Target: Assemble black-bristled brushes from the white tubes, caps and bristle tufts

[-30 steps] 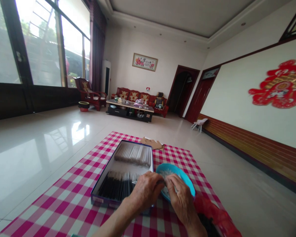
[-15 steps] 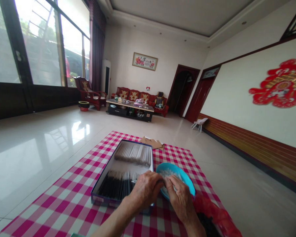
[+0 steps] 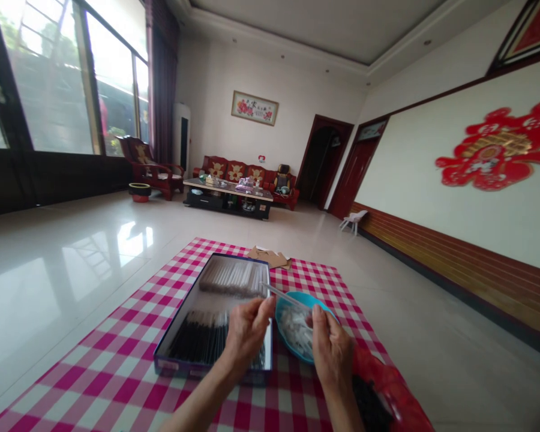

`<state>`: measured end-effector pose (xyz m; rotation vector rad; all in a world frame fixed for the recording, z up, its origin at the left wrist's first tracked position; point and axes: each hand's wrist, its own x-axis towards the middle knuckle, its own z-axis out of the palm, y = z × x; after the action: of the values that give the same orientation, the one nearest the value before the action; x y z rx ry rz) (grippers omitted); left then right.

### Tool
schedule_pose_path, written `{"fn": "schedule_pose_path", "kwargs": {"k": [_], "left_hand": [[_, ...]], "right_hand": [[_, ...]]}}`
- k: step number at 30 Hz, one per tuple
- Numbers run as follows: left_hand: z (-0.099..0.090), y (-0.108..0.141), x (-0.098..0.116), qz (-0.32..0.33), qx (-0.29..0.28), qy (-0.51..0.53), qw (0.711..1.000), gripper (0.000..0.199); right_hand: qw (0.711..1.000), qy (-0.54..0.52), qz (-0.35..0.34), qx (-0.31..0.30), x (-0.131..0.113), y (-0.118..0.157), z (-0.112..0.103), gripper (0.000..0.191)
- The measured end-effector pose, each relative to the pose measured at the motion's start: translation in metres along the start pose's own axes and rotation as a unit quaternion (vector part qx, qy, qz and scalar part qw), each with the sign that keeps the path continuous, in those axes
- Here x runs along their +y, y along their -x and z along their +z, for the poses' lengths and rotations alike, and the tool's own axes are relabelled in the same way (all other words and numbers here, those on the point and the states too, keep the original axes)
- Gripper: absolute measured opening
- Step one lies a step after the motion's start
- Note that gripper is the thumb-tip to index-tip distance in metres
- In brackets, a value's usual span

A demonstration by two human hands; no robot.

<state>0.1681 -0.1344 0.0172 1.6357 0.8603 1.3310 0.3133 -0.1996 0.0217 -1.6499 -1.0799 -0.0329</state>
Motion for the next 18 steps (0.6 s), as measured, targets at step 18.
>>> {"fn": "schedule_pose_path", "kwargs": {"k": [18], "left_hand": [[-0.014,-0.017,-0.010,-0.171,-0.012,0.270,0.948,0.055]], "right_hand": [[0.975,0.110,-0.112,-0.158,0.005,0.009,0.015,0.025]]}}
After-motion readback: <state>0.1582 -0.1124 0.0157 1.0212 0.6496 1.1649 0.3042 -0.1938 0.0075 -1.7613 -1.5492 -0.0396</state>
